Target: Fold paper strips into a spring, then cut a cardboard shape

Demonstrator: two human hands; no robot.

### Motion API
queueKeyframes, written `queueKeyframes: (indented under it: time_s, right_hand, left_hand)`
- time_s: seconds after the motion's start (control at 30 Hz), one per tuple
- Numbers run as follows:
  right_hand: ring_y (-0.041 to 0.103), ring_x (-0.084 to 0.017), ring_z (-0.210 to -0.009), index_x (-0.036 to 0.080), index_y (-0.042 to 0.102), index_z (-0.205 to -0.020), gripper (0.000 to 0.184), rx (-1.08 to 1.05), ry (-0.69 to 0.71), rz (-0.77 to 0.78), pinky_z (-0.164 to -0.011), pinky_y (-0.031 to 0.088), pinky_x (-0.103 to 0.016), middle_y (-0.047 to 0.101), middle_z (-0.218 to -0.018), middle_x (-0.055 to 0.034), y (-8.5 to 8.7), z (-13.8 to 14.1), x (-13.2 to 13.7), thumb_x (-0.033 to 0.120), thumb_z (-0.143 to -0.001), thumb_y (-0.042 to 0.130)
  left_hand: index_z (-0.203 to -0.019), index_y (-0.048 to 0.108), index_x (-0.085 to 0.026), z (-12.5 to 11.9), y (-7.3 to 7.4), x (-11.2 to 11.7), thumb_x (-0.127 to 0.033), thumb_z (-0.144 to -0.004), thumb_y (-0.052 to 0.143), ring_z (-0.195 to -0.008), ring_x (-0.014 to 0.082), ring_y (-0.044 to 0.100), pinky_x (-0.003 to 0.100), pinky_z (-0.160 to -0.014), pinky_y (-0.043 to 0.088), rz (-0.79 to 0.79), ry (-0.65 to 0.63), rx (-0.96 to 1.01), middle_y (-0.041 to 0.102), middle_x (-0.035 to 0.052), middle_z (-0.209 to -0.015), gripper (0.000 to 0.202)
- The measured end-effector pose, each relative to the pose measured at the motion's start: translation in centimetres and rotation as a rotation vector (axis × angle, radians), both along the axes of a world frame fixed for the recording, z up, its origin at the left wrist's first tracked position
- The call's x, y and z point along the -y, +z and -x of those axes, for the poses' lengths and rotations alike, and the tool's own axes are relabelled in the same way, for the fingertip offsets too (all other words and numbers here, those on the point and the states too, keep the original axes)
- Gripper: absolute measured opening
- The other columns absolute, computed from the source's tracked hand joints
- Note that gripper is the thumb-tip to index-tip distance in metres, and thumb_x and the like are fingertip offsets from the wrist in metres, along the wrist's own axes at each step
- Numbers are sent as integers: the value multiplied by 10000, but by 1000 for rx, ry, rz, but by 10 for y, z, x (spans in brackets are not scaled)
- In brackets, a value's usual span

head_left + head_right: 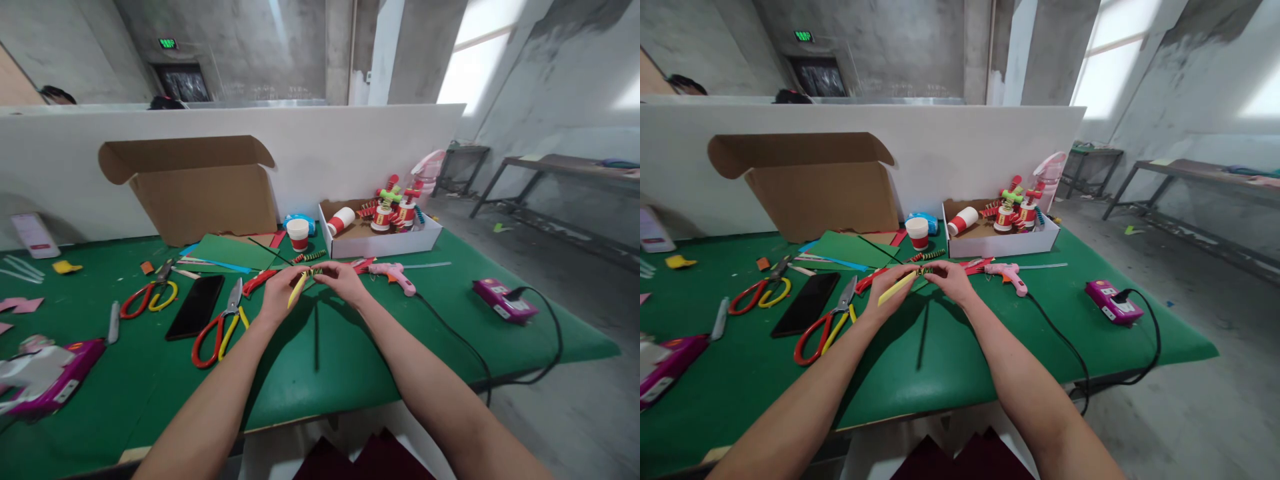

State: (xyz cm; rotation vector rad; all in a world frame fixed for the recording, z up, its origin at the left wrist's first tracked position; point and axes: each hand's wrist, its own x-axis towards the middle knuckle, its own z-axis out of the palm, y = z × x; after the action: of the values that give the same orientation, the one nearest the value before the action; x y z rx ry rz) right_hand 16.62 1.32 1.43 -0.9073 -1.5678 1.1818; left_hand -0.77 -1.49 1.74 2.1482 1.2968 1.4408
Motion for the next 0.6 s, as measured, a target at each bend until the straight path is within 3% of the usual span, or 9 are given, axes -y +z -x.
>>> queueKeyframes:
  time_s: [0.27,0.43,0.6]
  right_hand:
    - [661,-153,-773,195,703,-911,297,-73,-2,60,-800,543,-330,715,-848,-17,3,-1,0,317,-645,760]
    - [655,-124,-693,196,694,-876,285,-178,27,251,-719,560,-292,698,-812,-21,7,3,5,426,-713,733]
    - [626,-98,-616,174,700,-819,318,-241,147,387,-659,548,-251,686,-755,-27,6,6,9,462,-696,757]
  left_hand:
    - [-962,699,-202,3,-1,-1,-300,-841,534,-897,199,674,316,-839,517,-18,16,-24,735,68,-973,227]
    - [-957,703,-201,2,-1,-1,-275,-841,531,-876,191,678,301,-819,522,-27,12,-34,738,64,-961,221]
    - [-1000,702,-198,-1,-5,-2,-245,-842,533,-865,184,676,297,-803,524,-49,-103,-36,737,66,-967,236]
